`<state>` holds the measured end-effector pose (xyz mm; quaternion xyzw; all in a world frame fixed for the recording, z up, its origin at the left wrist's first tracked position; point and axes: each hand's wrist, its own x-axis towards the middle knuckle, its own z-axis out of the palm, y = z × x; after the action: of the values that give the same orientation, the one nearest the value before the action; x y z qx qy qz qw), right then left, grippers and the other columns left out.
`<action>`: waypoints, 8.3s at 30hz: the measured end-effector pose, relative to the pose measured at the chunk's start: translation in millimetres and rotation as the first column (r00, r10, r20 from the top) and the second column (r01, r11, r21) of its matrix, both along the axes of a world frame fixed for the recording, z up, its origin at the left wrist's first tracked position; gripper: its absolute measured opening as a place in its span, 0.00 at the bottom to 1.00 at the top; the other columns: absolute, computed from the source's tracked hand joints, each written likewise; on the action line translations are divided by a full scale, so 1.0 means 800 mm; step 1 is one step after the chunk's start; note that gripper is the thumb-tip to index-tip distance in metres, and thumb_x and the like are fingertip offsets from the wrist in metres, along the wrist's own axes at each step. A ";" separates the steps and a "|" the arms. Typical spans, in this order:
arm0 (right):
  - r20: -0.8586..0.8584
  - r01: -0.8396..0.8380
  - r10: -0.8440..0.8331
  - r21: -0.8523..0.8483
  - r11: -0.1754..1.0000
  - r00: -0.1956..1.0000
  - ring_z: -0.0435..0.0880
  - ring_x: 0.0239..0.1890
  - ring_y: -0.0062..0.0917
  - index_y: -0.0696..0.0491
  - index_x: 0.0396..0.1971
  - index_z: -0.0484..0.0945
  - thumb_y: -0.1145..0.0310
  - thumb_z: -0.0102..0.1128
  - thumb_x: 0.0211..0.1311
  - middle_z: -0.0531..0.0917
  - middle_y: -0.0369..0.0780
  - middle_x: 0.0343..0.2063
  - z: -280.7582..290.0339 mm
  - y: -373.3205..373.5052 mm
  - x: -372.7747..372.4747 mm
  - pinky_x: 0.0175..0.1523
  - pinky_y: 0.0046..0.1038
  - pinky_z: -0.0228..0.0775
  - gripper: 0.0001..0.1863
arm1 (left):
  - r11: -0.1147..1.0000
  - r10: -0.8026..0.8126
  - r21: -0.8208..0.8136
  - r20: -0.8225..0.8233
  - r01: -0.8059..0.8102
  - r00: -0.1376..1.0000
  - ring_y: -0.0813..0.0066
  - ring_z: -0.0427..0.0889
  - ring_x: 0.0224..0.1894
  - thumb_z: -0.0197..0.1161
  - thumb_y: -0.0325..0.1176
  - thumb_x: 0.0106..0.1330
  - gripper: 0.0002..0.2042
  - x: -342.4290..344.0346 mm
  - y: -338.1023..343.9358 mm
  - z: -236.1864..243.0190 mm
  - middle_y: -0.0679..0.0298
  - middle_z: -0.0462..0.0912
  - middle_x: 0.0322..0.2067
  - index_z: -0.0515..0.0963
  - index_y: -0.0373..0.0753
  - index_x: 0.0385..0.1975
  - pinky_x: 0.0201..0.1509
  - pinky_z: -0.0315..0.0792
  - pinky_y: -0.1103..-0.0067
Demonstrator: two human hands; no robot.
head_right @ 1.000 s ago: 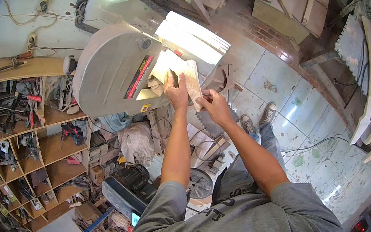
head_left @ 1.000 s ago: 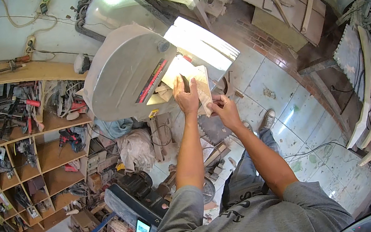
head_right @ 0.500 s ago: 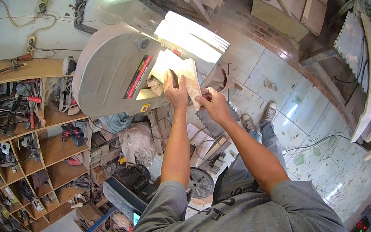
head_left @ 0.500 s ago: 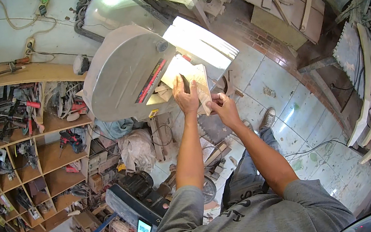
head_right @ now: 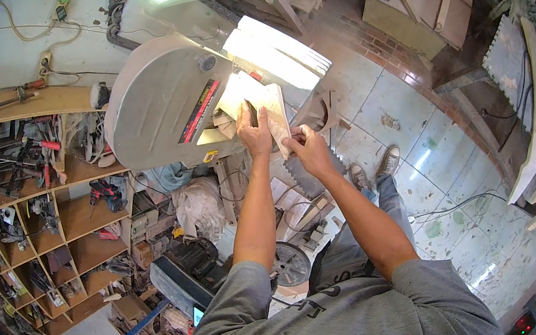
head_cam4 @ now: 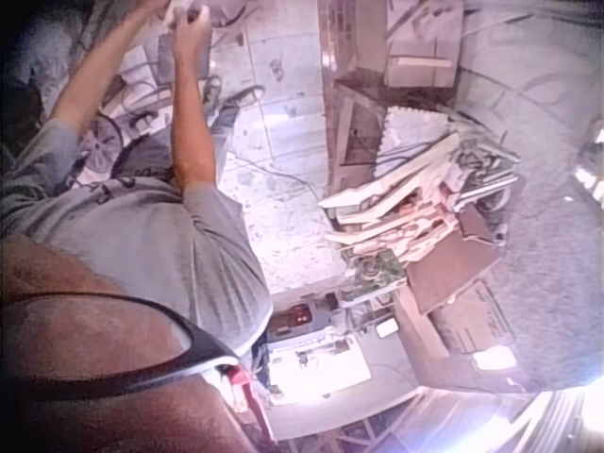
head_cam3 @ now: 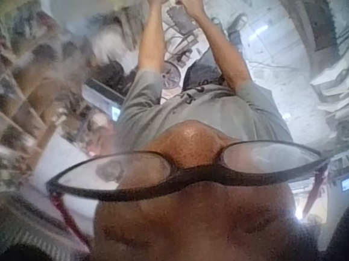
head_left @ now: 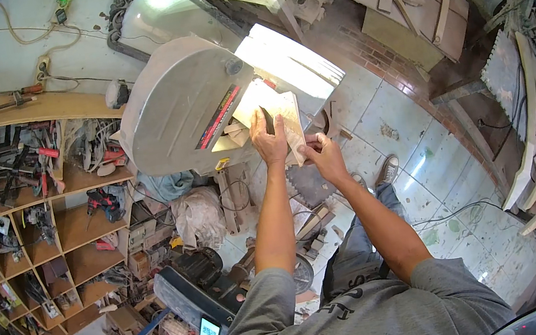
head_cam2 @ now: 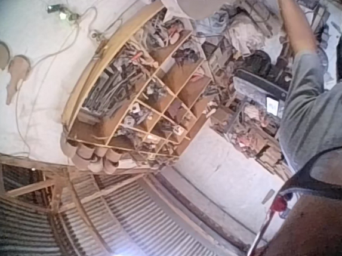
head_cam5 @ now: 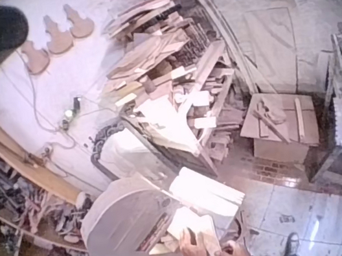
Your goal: The person uses a band saw to cut a curved profile into a piece of wood, feeding the material through the blade and then picking up the cutout piece.
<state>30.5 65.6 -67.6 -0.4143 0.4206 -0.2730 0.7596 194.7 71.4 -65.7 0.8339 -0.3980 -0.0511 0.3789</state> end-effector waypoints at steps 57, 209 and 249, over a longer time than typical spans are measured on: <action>-0.026 0.026 -0.026 -0.004 1.000 0.999 0.85 0.35 0.20 0.64 0.45 0.78 0.67 0.71 0.66 0.86 0.41 0.35 0.002 -0.006 0.010 0.37 0.25 0.82 0.17 | 0.998 0.056 -0.002 -0.064 -0.056 0.996 0.43 0.71 0.69 0.63 0.47 0.71 0.30 -0.001 -0.004 0.000 0.40 0.74 0.65 0.76 0.30 0.64 0.73 0.63 0.62; -0.431 -0.134 -0.050 -0.386 0.912 0.901 0.86 0.37 0.51 0.60 0.33 0.86 0.61 0.73 0.55 0.85 0.56 0.31 0.034 -0.017 0.059 0.42 0.46 0.75 0.15 | 0.989 0.093 -0.069 -0.378 -0.128 0.921 0.83 0.76 0.34 0.61 0.43 0.77 0.22 0.022 -0.004 0.007 0.63 0.87 0.33 0.82 0.26 0.55 0.38 0.74 0.77; -0.489 -0.231 -0.011 -0.431 0.872 0.872 0.87 0.29 0.45 0.56 0.33 0.88 0.56 0.75 0.54 0.86 0.51 0.26 0.034 -0.024 0.050 0.35 0.41 0.75 0.17 | 0.993 0.083 -0.050 -0.356 -0.108 0.931 0.73 0.81 0.30 0.61 0.41 0.76 0.20 0.026 -0.004 0.001 0.51 0.89 0.30 0.84 0.25 0.47 0.37 0.75 0.71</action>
<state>70.6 46.2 -40.1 -0.6661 0.4889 -0.2123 0.5218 215.8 68.5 -65.1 0.8159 -0.2838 -0.1678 0.4750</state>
